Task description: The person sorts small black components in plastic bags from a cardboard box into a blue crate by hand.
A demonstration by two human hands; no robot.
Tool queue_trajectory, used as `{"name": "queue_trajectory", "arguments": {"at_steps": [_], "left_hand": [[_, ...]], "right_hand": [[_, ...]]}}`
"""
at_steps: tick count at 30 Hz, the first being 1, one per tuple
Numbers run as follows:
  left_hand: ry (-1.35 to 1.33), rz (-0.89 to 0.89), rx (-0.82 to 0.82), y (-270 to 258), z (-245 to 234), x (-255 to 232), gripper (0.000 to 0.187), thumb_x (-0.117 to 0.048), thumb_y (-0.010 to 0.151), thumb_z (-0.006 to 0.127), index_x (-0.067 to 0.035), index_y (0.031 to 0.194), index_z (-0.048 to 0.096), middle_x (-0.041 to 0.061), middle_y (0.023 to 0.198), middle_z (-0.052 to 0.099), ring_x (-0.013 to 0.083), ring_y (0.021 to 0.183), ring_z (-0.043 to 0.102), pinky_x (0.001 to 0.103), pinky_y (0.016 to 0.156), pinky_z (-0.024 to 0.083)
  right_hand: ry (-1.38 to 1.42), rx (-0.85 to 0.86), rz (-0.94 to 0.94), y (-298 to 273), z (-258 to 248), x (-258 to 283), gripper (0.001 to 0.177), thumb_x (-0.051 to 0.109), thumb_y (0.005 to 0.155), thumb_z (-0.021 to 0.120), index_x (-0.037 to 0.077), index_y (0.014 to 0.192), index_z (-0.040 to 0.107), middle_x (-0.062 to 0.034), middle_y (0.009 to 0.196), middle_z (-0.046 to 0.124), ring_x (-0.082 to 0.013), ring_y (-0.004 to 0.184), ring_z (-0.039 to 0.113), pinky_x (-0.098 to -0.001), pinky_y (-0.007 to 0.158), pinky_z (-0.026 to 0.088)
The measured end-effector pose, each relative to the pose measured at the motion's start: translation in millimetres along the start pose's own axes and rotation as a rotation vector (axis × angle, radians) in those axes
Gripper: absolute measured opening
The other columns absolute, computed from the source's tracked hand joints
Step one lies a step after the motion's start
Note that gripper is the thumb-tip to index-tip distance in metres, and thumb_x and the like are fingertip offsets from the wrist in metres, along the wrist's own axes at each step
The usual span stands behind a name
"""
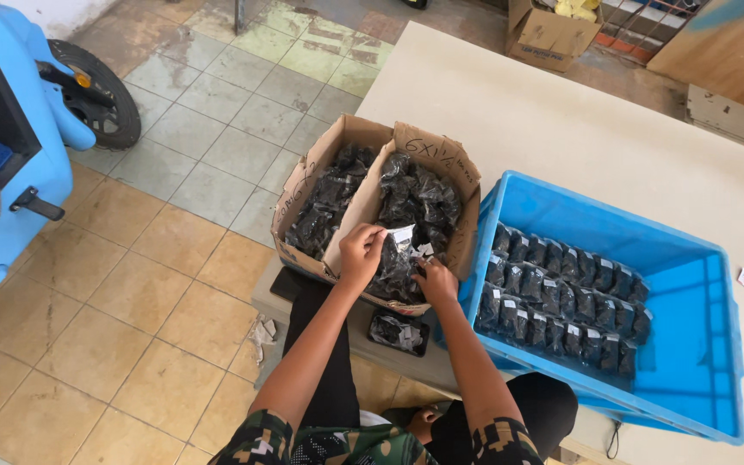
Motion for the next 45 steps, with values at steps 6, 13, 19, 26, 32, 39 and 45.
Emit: {"name": "queue_trajectory", "arguments": {"at_steps": [6, 13, 19, 26, 32, 39, 45], "left_hand": [[0.022, 0.001, 0.024, -4.2, -3.2, -3.4, 0.007, -0.007, 0.083, 0.058, -0.001, 0.082, 0.062, 0.012, 0.075, 0.061, 0.0319, 0.071, 0.062, 0.036, 0.049, 0.055], [-0.078, -0.169, 0.042, -4.3, 13.5, -1.3, 0.011, -0.010, 0.083, 0.059, -0.001, 0.084, 0.065, 0.013, 0.079, 0.063, 0.0302, 0.073, 0.063, 0.034, 0.053, 0.056], [-0.232, -0.359, 0.022, -10.7, 26.3, -30.3, 0.022, -0.016, 0.087, 0.052, 0.000, 0.098, 0.061, 0.021, 0.096, 0.058, 0.0371, 0.092, 0.057, 0.043, 0.067, 0.054], [-0.312, -0.422, 0.077, -44.6, 46.3, -49.0, 0.047, -0.022, 0.075, 0.068, 0.002, 0.113, 0.053, 0.027, 0.110, 0.054, 0.0365, 0.109, 0.049, 0.043, 0.091, 0.043], [-0.200, -0.321, 0.007, -62.7, 51.0, -16.3, 0.037, -0.019, 0.073, 0.069, 0.001, 0.103, 0.062, 0.024, 0.095, 0.061, 0.0304, 0.093, 0.059, 0.035, 0.077, 0.051], [-0.094, -0.214, -0.084, -74.6, 41.7, -17.8, 0.029, -0.013, 0.070, 0.070, -0.002, 0.097, 0.066, 0.021, 0.084, 0.064, 0.0296, 0.080, 0.064, 0.032, 0.064, 0.054], [-0.188, -0.236, -0.062, -67.8, 50.7, -21.4, 0.033, -0.019, 0.084, 0.055, -0.003, 0.113, 0.057, 0.022, 0.104, 0.059, 0.0318, 0.098, 0.057, 0.039, 0.084, 0.046]], "right_hand": [[-0.087, 0.097, 0.044, -2.9, 4.7, 1.2, 0.035, 0.030, 0.082, 0.058, 0.012, 0.111, 0.057, -0.0050, 0.099, 0.060, -0.0224, 0.094, 0.059, -0.0395, 0.076, 0.053], [1.392, -0.036, 0.161, -50.4, -67.6, 59.2, 0.048, 0.036, 0.093, 0.037, 0.009, 0.132, 0.038, -0.0244, 0.134, 0.034, -0.0431, 0.122, 0.031, -0.0540, 0.099, 0.029], [1.521, -0.262, 0.183, -53.4, -60.3, 50.6, 0.040, 0.016, 0.087, 0.055, -0.003, 0.122, 0.047, -0.0156, 0.109, 0.055, -0.0199, 0.093, 0.052, -0.0316, 0.072, 0.051], [1.540, -0.502, 0.075, -73.5, -93.2, 70.6, 0.031, 0.009, 0.087, 0.052, -0.001, 0.116, 0.053, -0.0192, 0.106, 0.059, -0.0205, 0.096, 0.055, -0.0399, 0.081, 0.049], [1.412, -0.604, 0.058, -88.6, -89.3, 71.6, 0.031, 0.008, 0.085, 0.056, -0.003, 0.114, 0.054, -0.0214, 0.103, 0.060, -0.0215, 0.096, 0.055, -0.0390, 0.082, 0.047], [1.334, -0.607, 0.163, -89.5, -64.6, 62.8, 0.033, 0.011, 0.083, 0.060, -0.001, 0.114, 0.055, -0.0198, 0.102, 0.060, -0.0238, 0.096, 0.057, -0.0379, 0.081, 0.048], [1.142, -0.646, 0.178, -95.0, -93.4, 82.2, 0.037, 0.013, 0.080, 0.065, 0.003, 0.113, 0.055, -0.0177, 0.103, 0.060, -0.0280, 0.095, 0.058, -0.0400, 0.078, 0.050]]}}
Point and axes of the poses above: each hand's wrist, its own y-axis towards the middle knuckle, its own z-axis out of the palm, x = y × z, the point moved 3 cm from there along y, towards the middle knuckle
